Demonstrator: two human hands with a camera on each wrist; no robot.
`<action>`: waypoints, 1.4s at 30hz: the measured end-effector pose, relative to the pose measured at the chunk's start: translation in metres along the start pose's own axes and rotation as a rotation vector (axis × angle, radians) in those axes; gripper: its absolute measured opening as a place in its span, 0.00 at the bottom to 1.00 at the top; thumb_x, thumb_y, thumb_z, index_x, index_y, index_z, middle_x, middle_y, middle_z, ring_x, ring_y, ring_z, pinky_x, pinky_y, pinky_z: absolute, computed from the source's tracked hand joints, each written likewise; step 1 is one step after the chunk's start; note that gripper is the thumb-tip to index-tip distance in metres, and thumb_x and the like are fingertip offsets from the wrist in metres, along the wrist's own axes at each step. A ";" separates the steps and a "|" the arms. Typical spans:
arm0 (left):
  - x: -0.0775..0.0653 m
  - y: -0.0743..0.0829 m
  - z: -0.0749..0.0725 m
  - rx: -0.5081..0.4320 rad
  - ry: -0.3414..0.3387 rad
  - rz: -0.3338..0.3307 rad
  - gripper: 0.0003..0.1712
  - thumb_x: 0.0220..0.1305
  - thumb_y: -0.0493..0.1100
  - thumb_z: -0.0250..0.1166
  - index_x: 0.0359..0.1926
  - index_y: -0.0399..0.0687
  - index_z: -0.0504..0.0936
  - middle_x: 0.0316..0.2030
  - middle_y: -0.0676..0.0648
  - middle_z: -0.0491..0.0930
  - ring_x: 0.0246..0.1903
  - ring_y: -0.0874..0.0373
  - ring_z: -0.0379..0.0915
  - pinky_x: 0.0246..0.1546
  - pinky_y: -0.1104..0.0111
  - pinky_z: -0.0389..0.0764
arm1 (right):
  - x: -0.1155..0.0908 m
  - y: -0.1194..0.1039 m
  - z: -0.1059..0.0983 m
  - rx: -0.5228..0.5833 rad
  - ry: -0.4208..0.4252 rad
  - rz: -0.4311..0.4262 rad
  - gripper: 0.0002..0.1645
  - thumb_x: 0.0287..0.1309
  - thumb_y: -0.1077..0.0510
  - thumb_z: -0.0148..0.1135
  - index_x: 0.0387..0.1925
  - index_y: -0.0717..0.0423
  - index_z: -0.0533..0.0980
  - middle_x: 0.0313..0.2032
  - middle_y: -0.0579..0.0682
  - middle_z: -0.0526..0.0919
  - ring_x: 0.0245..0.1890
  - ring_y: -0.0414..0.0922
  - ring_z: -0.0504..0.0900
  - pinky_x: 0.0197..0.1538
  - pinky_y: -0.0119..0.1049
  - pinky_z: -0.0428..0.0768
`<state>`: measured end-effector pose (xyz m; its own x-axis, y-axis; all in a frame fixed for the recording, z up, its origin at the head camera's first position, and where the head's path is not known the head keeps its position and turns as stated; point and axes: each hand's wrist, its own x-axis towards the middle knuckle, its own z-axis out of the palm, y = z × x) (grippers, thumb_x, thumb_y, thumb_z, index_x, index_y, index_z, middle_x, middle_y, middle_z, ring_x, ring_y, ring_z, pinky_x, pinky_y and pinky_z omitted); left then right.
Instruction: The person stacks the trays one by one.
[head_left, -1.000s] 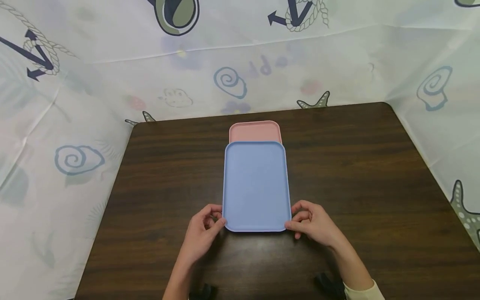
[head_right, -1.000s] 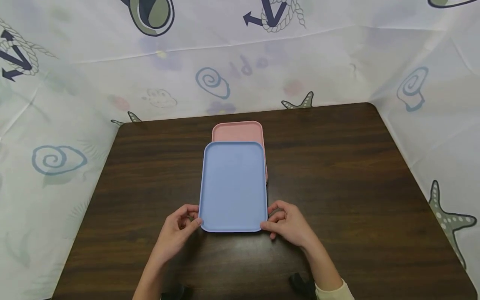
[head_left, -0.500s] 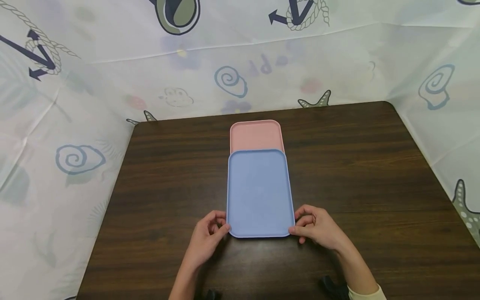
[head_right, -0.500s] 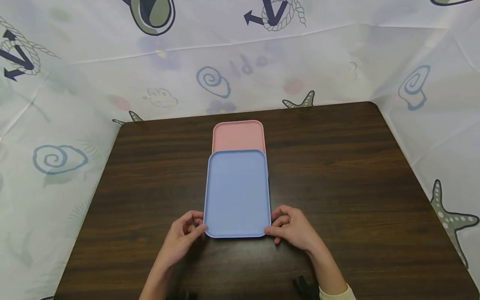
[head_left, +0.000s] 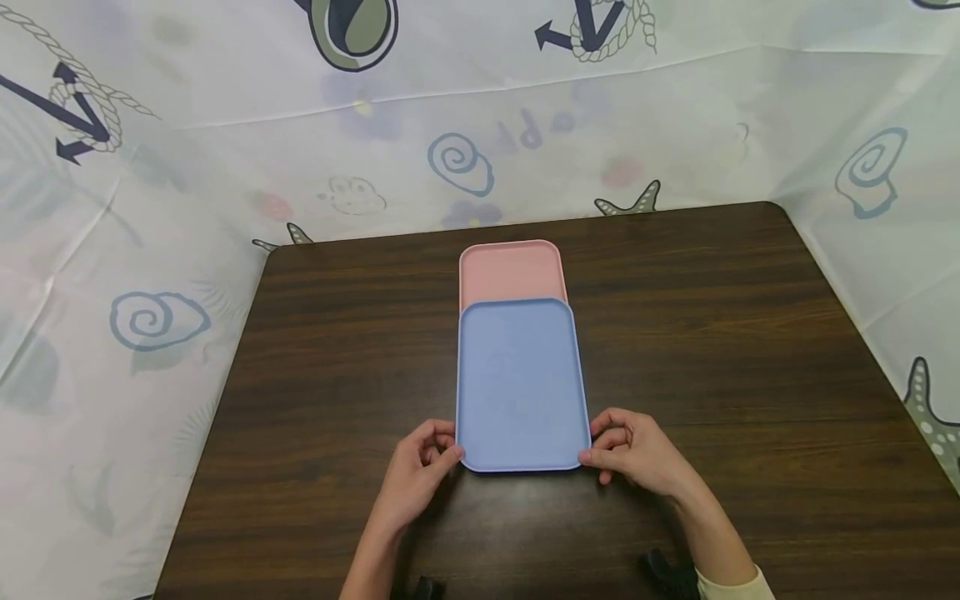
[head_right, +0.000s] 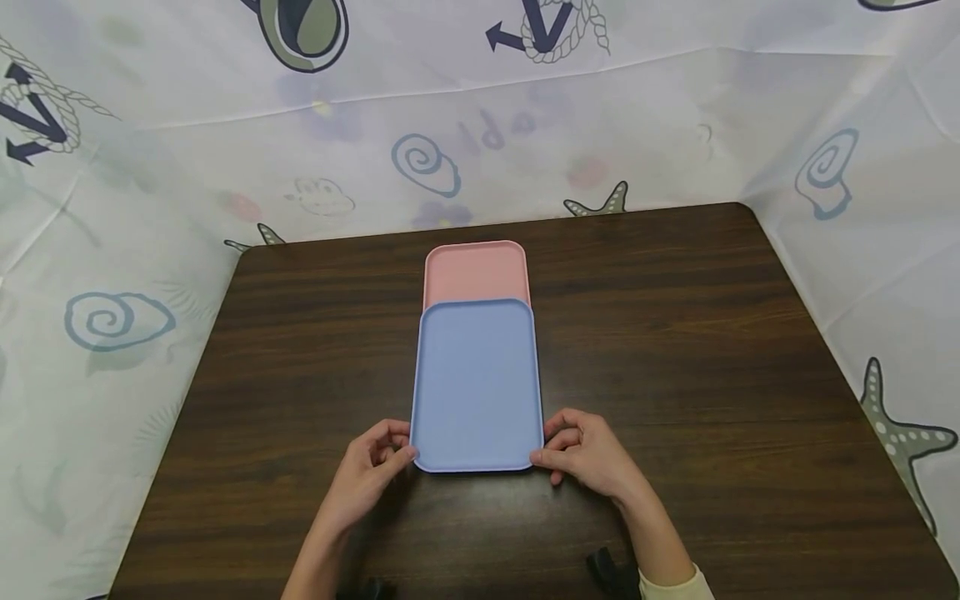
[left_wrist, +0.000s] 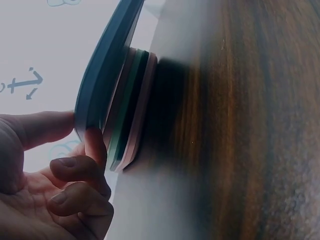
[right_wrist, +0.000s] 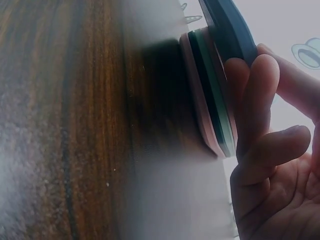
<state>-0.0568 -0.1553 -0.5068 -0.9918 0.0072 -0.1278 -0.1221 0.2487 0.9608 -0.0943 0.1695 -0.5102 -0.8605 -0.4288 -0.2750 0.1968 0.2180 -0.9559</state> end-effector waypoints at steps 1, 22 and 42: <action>0.000 0.000 0.000 -0.004 0.001 -0.004 0.11 0.59 0.32 0.68 0.44 0.38 0.82 0.31 0.44 0.79 0.16 0.61 0.62 0.17 0.73 0.63 | 0.000 0.000 0.000 -0.001 0.003 0.003 0.25 0.53 0.59 0.73 0.44 0.69 0.71 0.28 0.64 0.84 0.18 0.48 0.81 0.16 0.29 0.64; -0.004 0.027 0.001 0.043 0.082 0.001 0.24 0.61 0.33 0.68 0.59 0.36 0.78 0.32 0.43 0.78 0.16 0.64 0.60 0.16 0.74 0.61 | 0.008 -0.003 -0.001 -0.015 0.001 -0.058 0.30 0.50 0.61 0.75 0.48 0.72 0.70 0.31 0.59 0.84 0.21 0.48 0.80 0.28 0.44 0.81; 0.017 0.008 -0.001 0.126 0.052 0.014 0.37 0.50 0.37 0.78 0.63 0.48 0.77 0.38 0.43 0.80 0.17 0.61 0.62 0.16 0.73 0.61 | 0.016 -0.007 0.002 -0.040 0.122 -0.010 0.32 0.52 0.56 0.75 0.54 0.68 0.72 0.32 0.55 0.85 0.21 0.49 0.81 0.29 0.43 0.80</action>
<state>-0.0748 -0.1545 -0.5011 -0.9944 -0.0379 -0.0984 -0.1054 0.3691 0.9234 -0.1085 0.1596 -0.5082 -0.9137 -0.3216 -0.2484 0.1710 0.2502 -0.9530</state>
